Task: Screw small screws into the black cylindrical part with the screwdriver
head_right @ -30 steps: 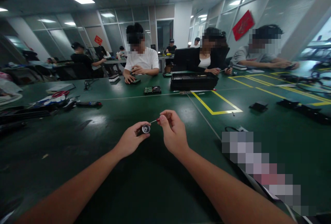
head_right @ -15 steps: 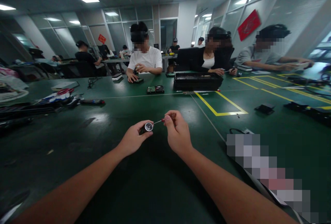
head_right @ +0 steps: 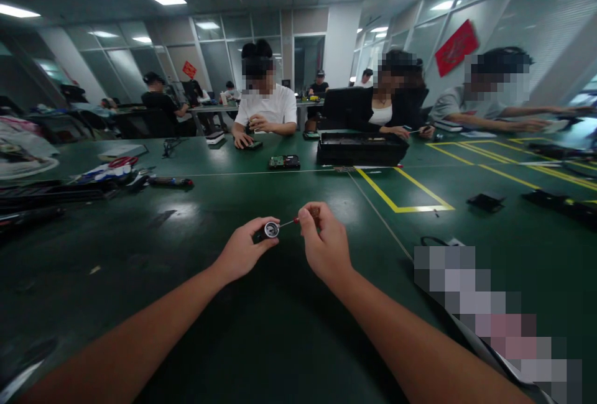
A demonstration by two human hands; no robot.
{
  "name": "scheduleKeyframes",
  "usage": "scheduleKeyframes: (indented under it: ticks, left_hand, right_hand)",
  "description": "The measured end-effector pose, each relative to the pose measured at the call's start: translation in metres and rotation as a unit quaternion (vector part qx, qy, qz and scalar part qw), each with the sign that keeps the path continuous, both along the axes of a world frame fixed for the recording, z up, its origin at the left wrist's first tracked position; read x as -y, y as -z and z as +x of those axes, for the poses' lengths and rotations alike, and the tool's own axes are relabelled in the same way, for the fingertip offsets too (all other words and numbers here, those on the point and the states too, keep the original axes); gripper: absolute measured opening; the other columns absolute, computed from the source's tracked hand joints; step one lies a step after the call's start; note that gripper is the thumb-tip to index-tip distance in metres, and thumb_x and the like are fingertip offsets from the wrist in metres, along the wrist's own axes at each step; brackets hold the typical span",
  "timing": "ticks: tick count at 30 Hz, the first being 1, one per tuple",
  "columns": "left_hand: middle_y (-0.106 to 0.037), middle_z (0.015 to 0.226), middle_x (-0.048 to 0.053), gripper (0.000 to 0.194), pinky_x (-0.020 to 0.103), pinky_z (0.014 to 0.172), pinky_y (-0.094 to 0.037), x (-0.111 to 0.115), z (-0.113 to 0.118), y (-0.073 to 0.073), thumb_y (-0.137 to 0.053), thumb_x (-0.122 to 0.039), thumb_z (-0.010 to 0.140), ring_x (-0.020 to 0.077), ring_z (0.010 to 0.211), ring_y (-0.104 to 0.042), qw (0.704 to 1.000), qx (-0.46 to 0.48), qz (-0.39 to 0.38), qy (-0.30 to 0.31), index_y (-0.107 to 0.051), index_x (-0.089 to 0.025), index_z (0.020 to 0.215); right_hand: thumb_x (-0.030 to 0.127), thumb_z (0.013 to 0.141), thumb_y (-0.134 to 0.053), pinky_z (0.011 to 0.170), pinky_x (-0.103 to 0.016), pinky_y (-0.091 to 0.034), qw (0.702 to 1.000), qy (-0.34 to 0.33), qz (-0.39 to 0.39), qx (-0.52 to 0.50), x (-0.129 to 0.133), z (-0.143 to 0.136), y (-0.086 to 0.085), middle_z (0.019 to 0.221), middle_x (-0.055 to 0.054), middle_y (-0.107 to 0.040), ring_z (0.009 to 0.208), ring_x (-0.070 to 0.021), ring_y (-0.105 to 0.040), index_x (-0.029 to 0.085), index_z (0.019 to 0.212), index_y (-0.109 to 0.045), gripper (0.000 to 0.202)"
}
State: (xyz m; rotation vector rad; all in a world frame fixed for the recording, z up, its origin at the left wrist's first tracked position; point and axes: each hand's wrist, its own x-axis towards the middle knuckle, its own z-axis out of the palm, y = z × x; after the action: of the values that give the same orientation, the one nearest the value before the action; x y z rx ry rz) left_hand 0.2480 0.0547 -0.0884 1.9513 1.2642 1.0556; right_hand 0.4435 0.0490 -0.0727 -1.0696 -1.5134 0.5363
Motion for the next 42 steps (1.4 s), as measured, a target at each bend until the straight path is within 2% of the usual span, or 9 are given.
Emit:
scheduleKeyframes:
  ticks: [3, 6, 12, 18, 23, 28, 35, 39, 42]
  left_hand:
    - [-0.07, 0.116, 0.004, 0.037, 0.036, 0.101, -0.047, 0.0, 0.001, 0.0, -0.073, -0.012, 0.083, 0.0212, 0.111, -0.063, 1.0, -0.006, 0.013, 0.015, -0.068, -0.021, 0.118]
    - [-0.07, 0.116, 0.003, 0.038, 0.035, 0.101, -0.047, 0.0, 0.0, 0.001, -0.074, -0.011, 0.082, 0.0207, 0.111, -0.063, 1.0, -0.007, 0.023, 0.017, -0.068, -0.021, 0.118]
    - [-0.071, 0.117, 0.003, 0.038, 0.037, 0.101, -0.047, -0.002, -0.003, 0.002, -0.074, -0.013, 0.084, 0.0213, 0.112, -0.064, 0.999, -0.017, 0.04, 0.005, -0.067, -0.022, 0.12]
    - [-0.071, 0.121, 0.004, 0.038, 0.038, 0.103, -0.046, -0.004, -0.003, 0.007, -0.075, -0.015, 0.084, 0.0221, 0.115, -0.063, 0.998, -0.037, 0.05, 0.016, -0.068, -0.022, 0.12]
    - [-0.071, 0.121, 0.002, 0.039, 0.036, 0.104, -0.046, -0.005, -0.004, 0.008, -0.075, -0.014, 0.083, 0.0204, 0.116, -0.063, 0.998, -0.04, 0.051, 0.017, -0.068, -0.023, 0.12]
    - [-0.071, 0.121, 0.002, 0.04, 0.037, 0.104, -0.046, -0.005, -0.005, 0.009, -0.076, -0.013, 0.082, 0.0212, 0.115, -0.063, 0.998, -0.048, 0.045, 0.014, -0.069, -0.023, 0.12]
    - [-0.071, 0.12, 0.003, 0.038, 0.038, 0.103, -0.046, -0.005, -0.004, 0.008, -0.075, -0.014, 0.083, 0.0222, 0.115, -0.063, 0.997, -0.056, 0.054, 0.017, -0.069, -0.022, 0.12]
    - [-0.071, 0.12, 0.004, 0.038, 0.038, 0.103, -0.047, -0.004, -0.004, 0.006, -0.075, -0.013, 0.083, 0.0226, 0.115, -0.063, 0.997, -0.065, 0.041, 0.016, -0.069, -0.021, 0.119]
    - [-0.071, 0.122, 0.004, 0.038, 0.039, 0.104, -0.047, -0.005, -0.005, 0.006, -0.074, -0.014, 0.084, 0.0222, 0.116, -0.063, 0.998, -0.055, 0.037, 0.013, -0.069, -0.022, 0.121]
  right_hand:
    - [0.049, 0.101, -0.047, 0.054, -0.028, -0.039, 0.999, 0.033, 0.013, 0.032, 0.003, 0.0, -0.004, 0.06, 0.002, -0.058, 0.054, -0.0145, -0.054, 0.022, 0.085, -0.064, 0.036]
    - [0.044, 0.101, -0.044, 0.054, -0.029, -0.038, 0.995, 0.049, 0.03, 0.075, 0.004, 0.001, -0.008, 0.064, 0.001, -0.062, 0.053, -0.0144, -0.055, 0.021, 0.091, -0.067, 0.033]
    - [0.025, 0.098, -0.04, 0.06, -0.029, -0.043, 0.988, -0.007, 0.084, 0.126, 0.007, 0.004, -0.01, 0.074, -0.001, -0.065, 0.064, -0.0171, -0.062, 0.02, 0.104, -0.064, 0.026]
    - [0.038, 0.101, -0.045, 0.055, -0.029, -0.039, 0.977, 0.037, 0.051, 0.202, 0.005, 0.002, -0.014, 0.069, -0.002, -0.069, 0.056, -0.0171, -0.063, 0.021, 0.093, -0.068, 0.03]
    - [0.032, 0.1, -0.045, 0.059, -0.03, -0.043, 0.974, 0.014, 0.043, 0.223, 0.006, 0.001, -0.014, 0.075, -0.003, -0.07, 0.061, -0.0183, -0.064, 0.019, 0.116, -0.063, 0.027]
    - [0.023, 0.096, -0.044, 0.068, -0.032, -0.046, 0.965, -0.022, 0.071, 0.251, 0.009, 0.003, -0.019, 0.083, -0.005, -0.069, 0.076, -0.0208, -0.066, 0.017, 0.119, -0.061, 0.028]
    - [0.038, 0.103, -0.038, 0.057, -0.03, -0.039, 0.958, 0.026, 0.016, 0.286, 0.003, 0.005, -0.022, 0.072, -0.004, -0.071, 0.059, -0.0186, -0.064, 0.02, 0.1, -0.07, 0.037]
    - [0.03, 0.101, -0.041, 0.058, -0.03, -0.041, 0.963, 0.0, 0.013, 0.269, 0.005, 0.005, -0.02, 0.077, -0.004, -0.072, 0.058, -0.0174, -0.062, 0.019, 0.122, -0.063, 0.032]
    - [0.026, 0.099, -0.043, 0.064, -0.032, -0.045, 0.96, -0.029, 0.027, 0.279, 0.007, 0.005, -0.019, 0.081, -0.005, -0.071, 0.069, -0.0198, -0.065, 0.017, 0.127, -0.059, 0.033]
